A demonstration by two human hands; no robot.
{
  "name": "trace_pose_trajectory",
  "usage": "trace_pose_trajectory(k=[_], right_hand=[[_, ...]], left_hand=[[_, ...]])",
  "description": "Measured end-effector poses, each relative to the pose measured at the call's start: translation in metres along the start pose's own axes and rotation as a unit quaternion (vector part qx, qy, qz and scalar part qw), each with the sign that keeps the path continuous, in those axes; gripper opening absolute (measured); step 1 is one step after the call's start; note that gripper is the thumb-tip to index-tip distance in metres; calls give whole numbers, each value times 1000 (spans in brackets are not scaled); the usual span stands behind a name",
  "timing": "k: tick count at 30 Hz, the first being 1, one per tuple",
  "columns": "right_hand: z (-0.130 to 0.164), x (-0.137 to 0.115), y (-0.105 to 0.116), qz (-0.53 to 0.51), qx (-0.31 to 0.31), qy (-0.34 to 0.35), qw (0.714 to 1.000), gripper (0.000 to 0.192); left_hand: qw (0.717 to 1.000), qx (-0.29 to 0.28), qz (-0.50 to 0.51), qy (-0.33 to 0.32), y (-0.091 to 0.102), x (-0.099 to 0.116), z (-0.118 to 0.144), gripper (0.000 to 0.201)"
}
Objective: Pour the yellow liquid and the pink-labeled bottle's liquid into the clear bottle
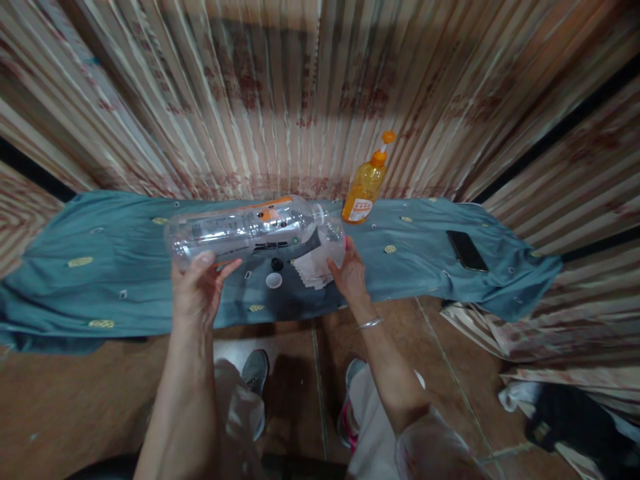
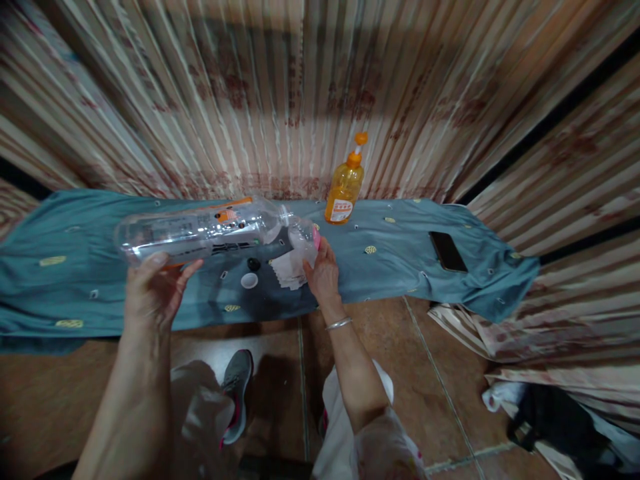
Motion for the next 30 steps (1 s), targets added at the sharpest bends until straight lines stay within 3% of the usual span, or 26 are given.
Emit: trace_pose_trajectory(k=[14,30], right_hand=[[1,2,-2,-3,11,3,1000,68],[2,1,-2,2,10,-5,1000,68]], left_hand=[[999,-28,-19,-17,4,-3,-2,49],[1000,-19,-9,-9,8,-5,-3,41]])
Point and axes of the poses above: each hand's wrist, its own z-axis away from the middle knuckle, its own y-axis out of the back of the hand, x = y × z, the point moved 1 cm from there along -z, towards the middle knuckle, and after that the axes turned 4 degrees about -z, right-handed, at the moved point
